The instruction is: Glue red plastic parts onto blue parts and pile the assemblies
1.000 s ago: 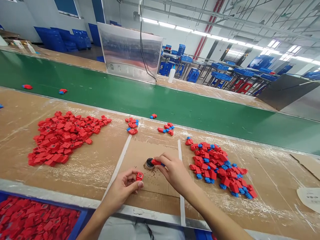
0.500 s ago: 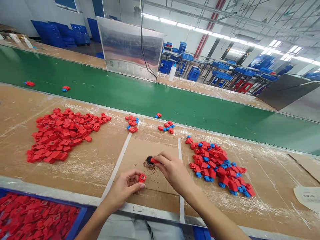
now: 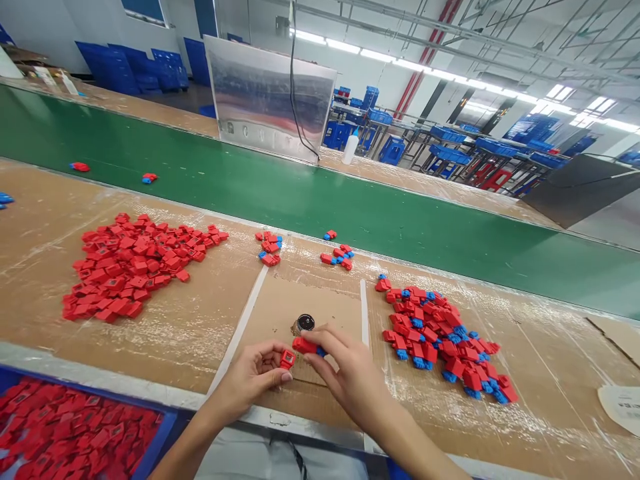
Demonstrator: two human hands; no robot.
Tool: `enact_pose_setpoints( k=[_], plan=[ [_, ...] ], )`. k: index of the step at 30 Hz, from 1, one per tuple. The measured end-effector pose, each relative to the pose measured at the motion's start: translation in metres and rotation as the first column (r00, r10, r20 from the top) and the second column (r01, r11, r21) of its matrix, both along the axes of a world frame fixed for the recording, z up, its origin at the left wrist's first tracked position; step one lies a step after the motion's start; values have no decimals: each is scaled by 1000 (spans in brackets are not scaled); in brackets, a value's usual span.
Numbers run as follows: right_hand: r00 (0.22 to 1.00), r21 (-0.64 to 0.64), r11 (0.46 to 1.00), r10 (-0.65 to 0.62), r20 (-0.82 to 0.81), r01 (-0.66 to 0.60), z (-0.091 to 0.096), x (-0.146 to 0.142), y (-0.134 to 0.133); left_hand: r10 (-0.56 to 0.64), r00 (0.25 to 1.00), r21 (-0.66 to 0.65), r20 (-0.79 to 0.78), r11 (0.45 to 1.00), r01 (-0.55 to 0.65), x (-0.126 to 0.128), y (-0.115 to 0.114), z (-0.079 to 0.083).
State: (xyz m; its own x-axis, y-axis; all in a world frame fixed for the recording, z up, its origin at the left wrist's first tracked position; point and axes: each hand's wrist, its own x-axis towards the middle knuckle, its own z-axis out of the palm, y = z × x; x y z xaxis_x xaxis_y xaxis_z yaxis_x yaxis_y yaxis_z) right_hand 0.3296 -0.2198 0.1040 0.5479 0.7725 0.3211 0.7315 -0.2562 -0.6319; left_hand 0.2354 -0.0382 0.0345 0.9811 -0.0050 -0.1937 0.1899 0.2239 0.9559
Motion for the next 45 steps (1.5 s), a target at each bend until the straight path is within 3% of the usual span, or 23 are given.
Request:
enact_pose_setpoints(
  k=[8, 15, 23, 28, 32, 34, 35, 36, 37, 38, 39, 40, 41, 42, 45],
  plan=[
    [997, 24, 1000, -13, -76, 15, -26, -11, 0, -31, 999, -37, -20, 999, 31, -1, 0, 1],
    [994, 23, 999, 49, -93, -47, -28, -16, 2, -43, 999, -2, 5, 999, 43, -1, 0, 1],
    [998, -142, 988, 64, 18, -61, -27, -25, 5, -83, 996, 213, 24, 974, 76, -6, 1, 6],
    [997, -139, 989, 62, 53, -54, -31, -27, 11, -59, 998, 167, 0, 984, 58, -4, -1, 7],
    [998, -110, 994, 19, 68, -11, -19, 9, -1, -132, 975, 97, -177, 984, 151, -2, 30, 29],
    [986, -124, 984, -111, 128, 127, -6, 52, -21, -53, 966, 265, -252, 957, 122, 1, 66, 46],
    [962, -146, 961, -209, 178, 235, 0, 79, -34, 70, 967, 428, -246, 903, 43, 4, 87, 55],
    [927, -208, 912, -311, 209, 353, 6, 107, -48, 228, 949, 611, -216, 790, -51, 8, 109, 62],
    [893, -294, 848, -385, 233, 442, 10, 135, -62, 396, 903, 800, -169, 590, -110, 13, 131, 68],
    [872, -386, 783, -425, 243, 488, 12, 161, -74, 498, 855, 930, -145, 364, -55, 17, 151, 71],
    [865, -428, 751, -440, 244, 503, 12, 186, -85, 551, 824, 983, -132, 182, 36, 22, 168, 73],
    [864, -469, 726, -444, 238, 503, 10, 207, -94, 563, 814, 989, -145, 76, 123, 27, 182, 72],
    [870, -502, 713, -438, 227, 490, 7, 225, -100, 561, 813, 983, -158, 11, 184, 31, 192, 70],
    [878, -524, 707, -427, 218, 474, 3, 240, -102, 551, 816, 974, -176, -22, 225, 34, 199, 66],
    [886, -560, 690, -402, 230, 459, -10, 272, -91, 540, 817, 960, -203, -53, 273, 42, 206, 51]
  ],
)
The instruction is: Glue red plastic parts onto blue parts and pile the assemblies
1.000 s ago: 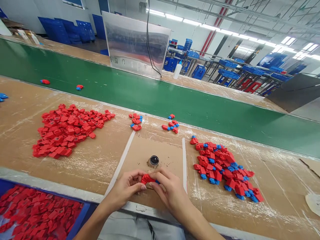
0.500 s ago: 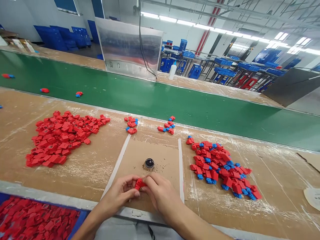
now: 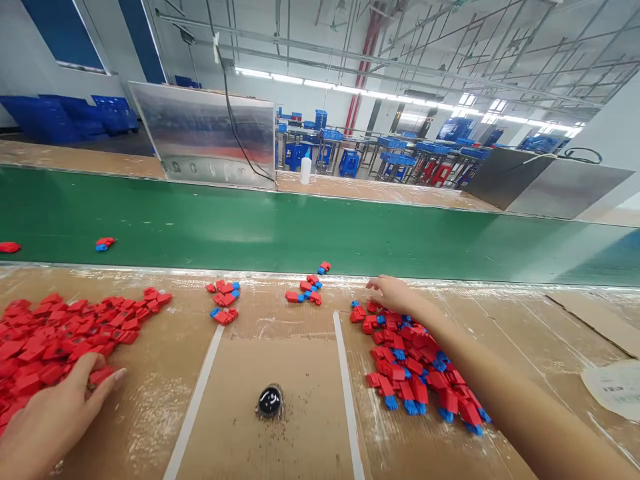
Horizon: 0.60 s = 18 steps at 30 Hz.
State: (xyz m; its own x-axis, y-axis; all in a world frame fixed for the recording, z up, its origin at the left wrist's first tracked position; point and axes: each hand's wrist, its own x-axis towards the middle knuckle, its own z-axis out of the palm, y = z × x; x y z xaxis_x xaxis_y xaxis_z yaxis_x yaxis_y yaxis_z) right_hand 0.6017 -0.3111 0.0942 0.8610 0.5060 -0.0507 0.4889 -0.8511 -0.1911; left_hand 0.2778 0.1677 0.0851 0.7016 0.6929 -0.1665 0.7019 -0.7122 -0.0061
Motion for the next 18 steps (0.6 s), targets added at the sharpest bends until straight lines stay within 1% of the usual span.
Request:
enact_pose_setpoints(
  k=[3, 5, 6, 7, 8, 9, 10, 11, 12, 13, 14, 16, 17, 18],
  plan=[
    [999, -7, 1000, 10, 51, -10, -12, 23, 33, -21, 1000, 1, -2, 1000, 21, 4, -2, -13],
    [998, -5, 1000, 31, 57, -31, -21, 36, 61, -35, 999, -18, 37, 999, 35, 3, -2, -17],
    [998, -4, 999, 40, 55, -40, -27, 42, 74, -22, 997, -43, 76, 999, 25, 1, -3, -18],
    [998, -6, 999, 40, 52, -39, -32, 46, 85, 2, 990, -95, 139, 995, 12, -2, -4, -18],
    [998, -9, 1000, 29, 52, -29, -37, 50, 95, 32, 973, -192, 228, 981, 12, -6, -5, -17],
    [998, -14, 1000, 10, 55, -9, -41, 52, 102, 78, 943, -326, 325, 945, 34, -12, -8, -16],
    [998, -18, 1000, -16, 61, 17, -45, 53, 106, 143, 901, -475, 410, 877, 76, -17, -11, -14],
    [997, -20, 999, -43, 68, 45, -48, 54, 108, 225, 854, -609, 469, 783, 127, -22, -16, -13],
    [995, -19, 997, -70, 76, 72, -49, 54, 108, 314, 808, -714, 498, 677, 177, -27, -22, -11],
    [992, -15, 995, -95, 83, 96, -48, 52, 105, 402, 767, -792, 500, 571, 217, -32, -28, -9],
    [989, -6, 993, -117, 90, 118, -47, 51, 102, 489, 729, -848, 479, 473, 240, -35, -36, -7],
    [982, 30, 988, -156, 105, 154, -39, 44, 92, 641, 654, -915, 402, 292, 277, -40, -51, -5],
    [978, 57, 984, -174, 113, 169, -34, 39, 86, 694, 626, -931, 357, 209, 300, -41, -59, -4],
    [975, 89, 980, -189, 116, 179, -29, 32, 81, 728, 608, -937, 317, 140, 320, -43, -66, -4]
  ],
)
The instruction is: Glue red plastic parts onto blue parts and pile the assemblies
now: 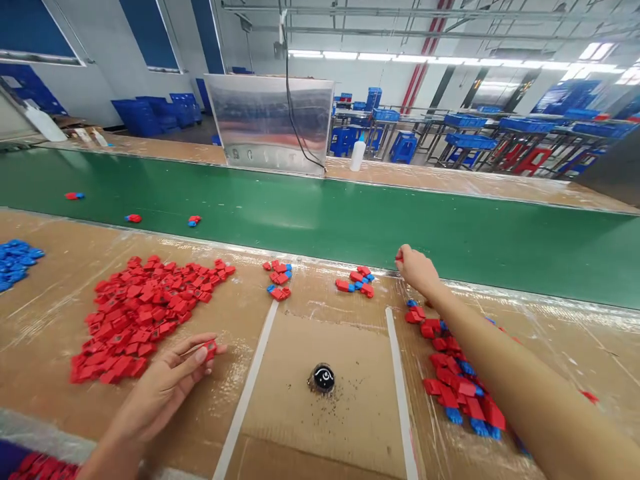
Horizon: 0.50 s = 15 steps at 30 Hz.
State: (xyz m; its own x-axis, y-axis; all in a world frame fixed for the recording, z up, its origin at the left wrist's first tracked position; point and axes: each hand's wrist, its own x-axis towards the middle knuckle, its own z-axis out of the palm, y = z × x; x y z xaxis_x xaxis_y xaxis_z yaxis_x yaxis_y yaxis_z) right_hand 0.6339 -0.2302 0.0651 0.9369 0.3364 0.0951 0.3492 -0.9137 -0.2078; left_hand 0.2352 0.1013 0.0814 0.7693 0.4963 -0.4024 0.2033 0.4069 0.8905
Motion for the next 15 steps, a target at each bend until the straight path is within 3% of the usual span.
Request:
enact_pose_setpoints(
  k=[3, 6, 8, 12, 15],
  plan=[
    [1000, 111, 993, 28, -10, -27, 16, -31, -12, -7, 999, -74, 36, 997, 10, -4, -21, -2],
    [985, 218, 966, 160, -70, -141, 28, -81, -18, -115, 992, 21, 46, 993, 114, -6, -40, -8],
    [945, 348, 905, 303, -124, -244, 35, -123, -18, -250, 967, 104, 55, 964, 243, -4, -52, -14],
    [810, 615, 711, 555, -192, -341, 41, -203, -15, -425, 905, 229, 14, 882, 411, 5, -78, -25],
    [787, 640, 696, 575, -223, -327, 38, -239, -16, -421, 907, 269, 6, 874, 404, 13, -90, -26]
  ],
)
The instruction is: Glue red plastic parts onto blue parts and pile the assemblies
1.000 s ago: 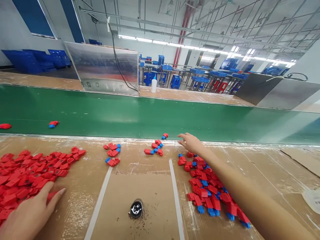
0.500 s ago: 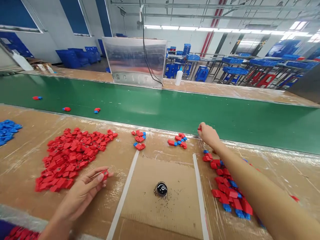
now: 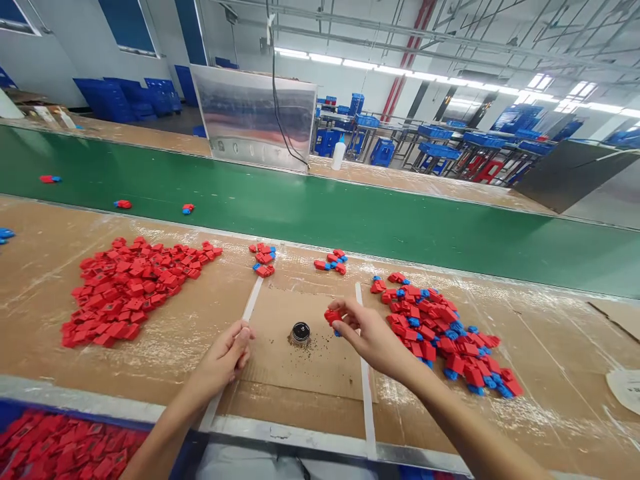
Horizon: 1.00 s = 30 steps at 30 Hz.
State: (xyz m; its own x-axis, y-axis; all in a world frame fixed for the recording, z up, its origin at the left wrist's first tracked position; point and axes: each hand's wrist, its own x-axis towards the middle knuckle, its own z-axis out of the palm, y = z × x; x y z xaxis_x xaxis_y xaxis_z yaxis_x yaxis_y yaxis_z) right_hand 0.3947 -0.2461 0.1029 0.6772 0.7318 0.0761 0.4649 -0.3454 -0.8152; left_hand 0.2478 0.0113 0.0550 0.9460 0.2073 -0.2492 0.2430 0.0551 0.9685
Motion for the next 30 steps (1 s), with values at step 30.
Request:
enact_pose_setpoints(
  k=[30],
  plan=[
    [908, -127, 989, 119, 401, -73, -7, -22, 23, -2, 996, -64, 86, 998, 7, -3, -44, -14]
  ],
)
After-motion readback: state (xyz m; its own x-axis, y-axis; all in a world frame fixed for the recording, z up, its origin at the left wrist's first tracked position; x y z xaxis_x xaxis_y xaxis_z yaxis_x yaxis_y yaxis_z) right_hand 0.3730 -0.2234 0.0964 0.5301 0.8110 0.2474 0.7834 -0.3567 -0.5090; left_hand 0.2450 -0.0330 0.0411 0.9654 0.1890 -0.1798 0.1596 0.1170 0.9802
